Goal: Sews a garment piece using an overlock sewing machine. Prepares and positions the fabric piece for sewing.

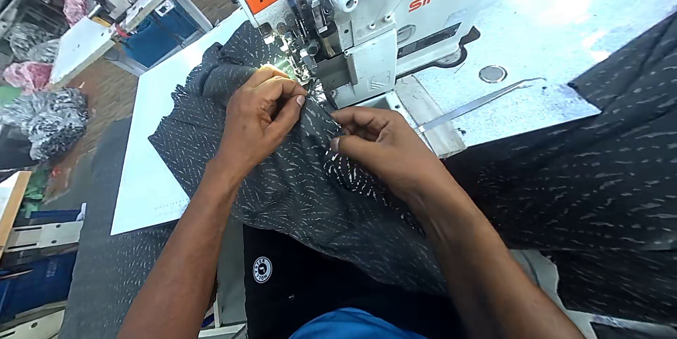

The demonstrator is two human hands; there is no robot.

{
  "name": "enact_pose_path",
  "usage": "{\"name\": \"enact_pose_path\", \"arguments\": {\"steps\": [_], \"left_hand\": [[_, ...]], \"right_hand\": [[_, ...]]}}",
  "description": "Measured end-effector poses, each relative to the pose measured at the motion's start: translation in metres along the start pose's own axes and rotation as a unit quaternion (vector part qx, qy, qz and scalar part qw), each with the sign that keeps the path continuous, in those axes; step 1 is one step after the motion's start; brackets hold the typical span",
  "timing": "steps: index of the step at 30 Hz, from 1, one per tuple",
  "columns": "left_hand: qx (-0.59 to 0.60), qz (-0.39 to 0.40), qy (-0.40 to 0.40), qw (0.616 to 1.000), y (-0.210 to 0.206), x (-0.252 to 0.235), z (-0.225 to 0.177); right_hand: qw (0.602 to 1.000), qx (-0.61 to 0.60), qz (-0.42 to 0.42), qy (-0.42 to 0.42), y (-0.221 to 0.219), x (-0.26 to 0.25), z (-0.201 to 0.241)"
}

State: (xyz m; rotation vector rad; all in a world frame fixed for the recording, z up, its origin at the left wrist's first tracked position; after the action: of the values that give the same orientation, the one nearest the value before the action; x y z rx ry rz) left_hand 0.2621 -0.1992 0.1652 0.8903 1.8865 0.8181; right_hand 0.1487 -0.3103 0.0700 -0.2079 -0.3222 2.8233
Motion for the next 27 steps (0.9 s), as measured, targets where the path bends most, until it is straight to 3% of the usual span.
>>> {"name": "enact_pose_path", "arguments": {"steps": [2,5,10,14,21,27], "left_hand": [[-0.002,0.015,-0.048,0.999,0.003,0.000,0.001],[-0.036,0.022,-0.113,0.993,0.004,0.003,-0.008],[-0.146,-0.012,-0.081,0.986,-0.006,0.013,-0.034],[-0.116,-0.038,-0.087,0.989,-0.002,0.019,-0.029],[-0.102,-0.032,0.059,0.993,-0.002,0.005,-0.020],[-0.111,-0.059,0.063,0.990,-0.006,0.002,-0.019]], "right_hand": [[0.996,-0.087,0.013,-0.025,-0.003,-0.001,-0.001],[0.994,-0.100,0.004,-0.052,0.000,0.005,-0.002],[0.994,-0.088,-0.009,-0.067,0.008,0.015,-0.005],[0.995,-0.078,-0.011,-0.056,0.008,0.015,-0.006],[0.997,-0.049,-0.034,-0.038,0.006,0.013,-0.007],[0.997,-0.052,-0.034,-0.041,0.006,0.012,-0.007]]}}
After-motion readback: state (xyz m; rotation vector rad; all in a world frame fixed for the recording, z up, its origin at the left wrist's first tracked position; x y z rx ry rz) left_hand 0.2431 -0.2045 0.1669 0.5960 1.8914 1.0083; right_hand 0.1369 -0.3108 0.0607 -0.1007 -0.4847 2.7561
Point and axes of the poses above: each hand's wrist, its own x-axis away from the middle knuckle, its own y-axis out of the back of the hand, z = x × y, the point moved 8 cm from there along -x, towards the middle knuckle, and after that the axes turned 1 degree about -x, right-handed, at the moved point
